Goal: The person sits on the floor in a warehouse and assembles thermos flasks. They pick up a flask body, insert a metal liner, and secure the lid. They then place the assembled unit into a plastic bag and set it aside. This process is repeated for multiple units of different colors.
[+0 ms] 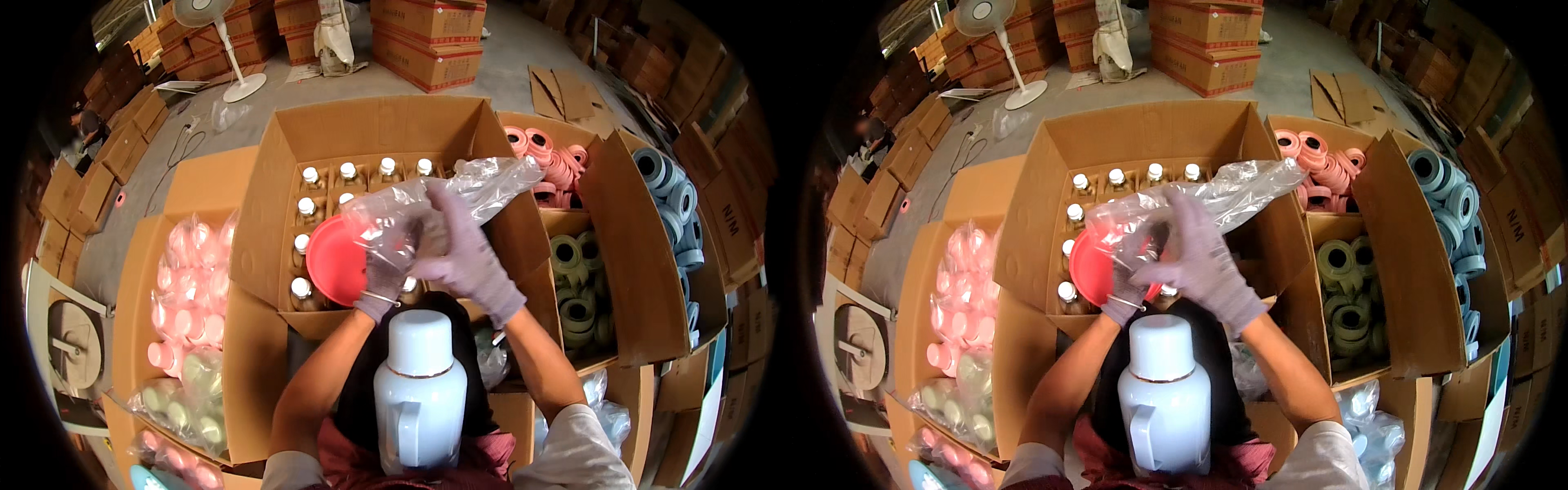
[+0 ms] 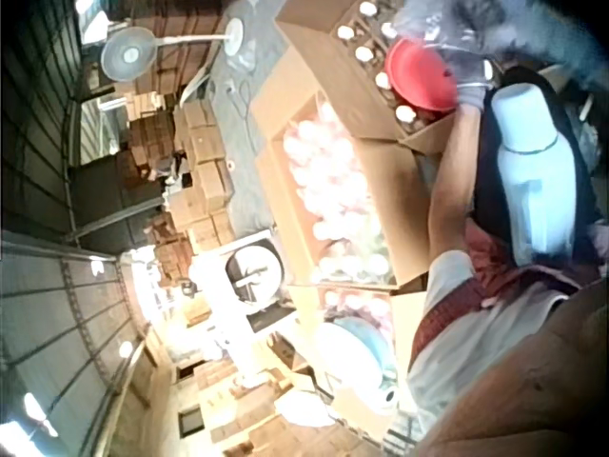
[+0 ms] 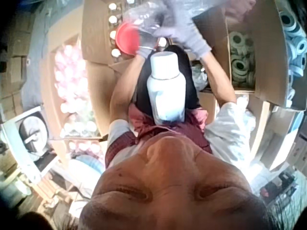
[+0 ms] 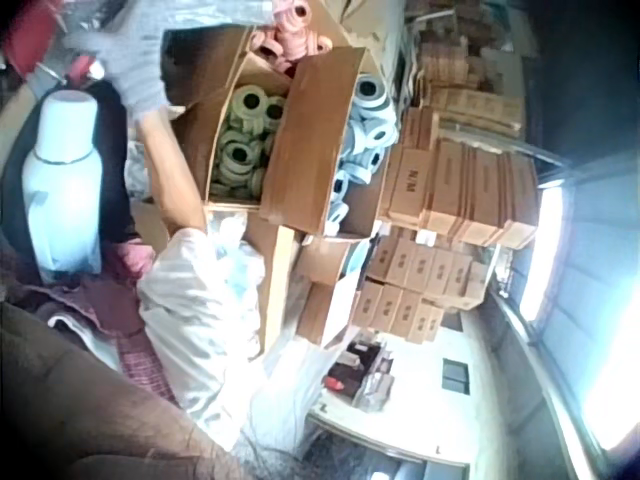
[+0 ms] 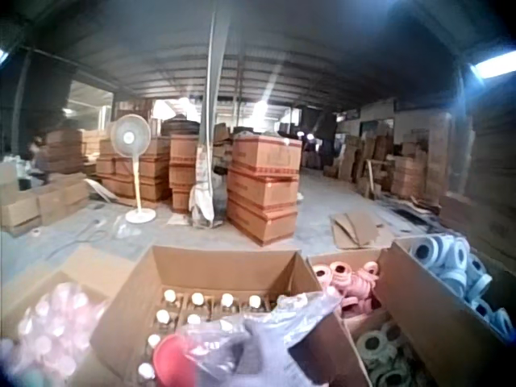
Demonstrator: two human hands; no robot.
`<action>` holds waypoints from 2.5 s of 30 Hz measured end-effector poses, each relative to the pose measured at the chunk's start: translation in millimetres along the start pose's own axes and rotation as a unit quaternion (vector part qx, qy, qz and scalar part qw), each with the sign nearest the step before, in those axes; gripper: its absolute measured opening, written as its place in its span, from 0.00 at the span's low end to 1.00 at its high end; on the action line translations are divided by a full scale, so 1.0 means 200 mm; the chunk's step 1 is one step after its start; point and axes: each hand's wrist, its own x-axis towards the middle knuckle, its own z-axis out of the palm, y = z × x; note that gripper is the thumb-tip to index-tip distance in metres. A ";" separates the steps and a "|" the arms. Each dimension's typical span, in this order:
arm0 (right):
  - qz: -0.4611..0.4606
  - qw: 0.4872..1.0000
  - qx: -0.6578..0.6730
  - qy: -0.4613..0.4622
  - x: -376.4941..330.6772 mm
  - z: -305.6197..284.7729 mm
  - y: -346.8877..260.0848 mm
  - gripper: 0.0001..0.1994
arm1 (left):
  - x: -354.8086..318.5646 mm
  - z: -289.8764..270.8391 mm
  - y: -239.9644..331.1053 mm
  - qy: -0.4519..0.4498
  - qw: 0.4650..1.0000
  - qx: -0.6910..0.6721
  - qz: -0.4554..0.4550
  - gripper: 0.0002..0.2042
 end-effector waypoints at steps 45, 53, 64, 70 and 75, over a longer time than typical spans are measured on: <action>-0.179 0.921 0.263 -0.223 -0.47 0.91 -0.92 0.07 | -1.86 -1.64 0.17 0.385 0.611 -0.621 -0.305 0.16; -0.248 0.867 0.121 -0.415 -0.47 1.13 -0.66 0.11 | -1.72 -2.10 -0.68 0.601 0.752 -0.046 -0.268 0.15; -0.330 0.823 -0.055 -0.459 -0.33 1.79 -0.67 0.19 | -1.74 -2.17 -1.33 0.275 0.769 0.356 -0.455 0.13; -0.521 0.706 -0.222 -0.425 -0.41 2.26 -0.78 0.25 | -2.33 -1.87 -1.94 0.200 0.726 0.330 -0.569 0.22; -0.490 0.657 -0.276 -0.502 -0.46 2.33 -0.61 0.19 | -2.41 -1.88 -1.97 -0.111 0.762 0.304 -0.560 0.17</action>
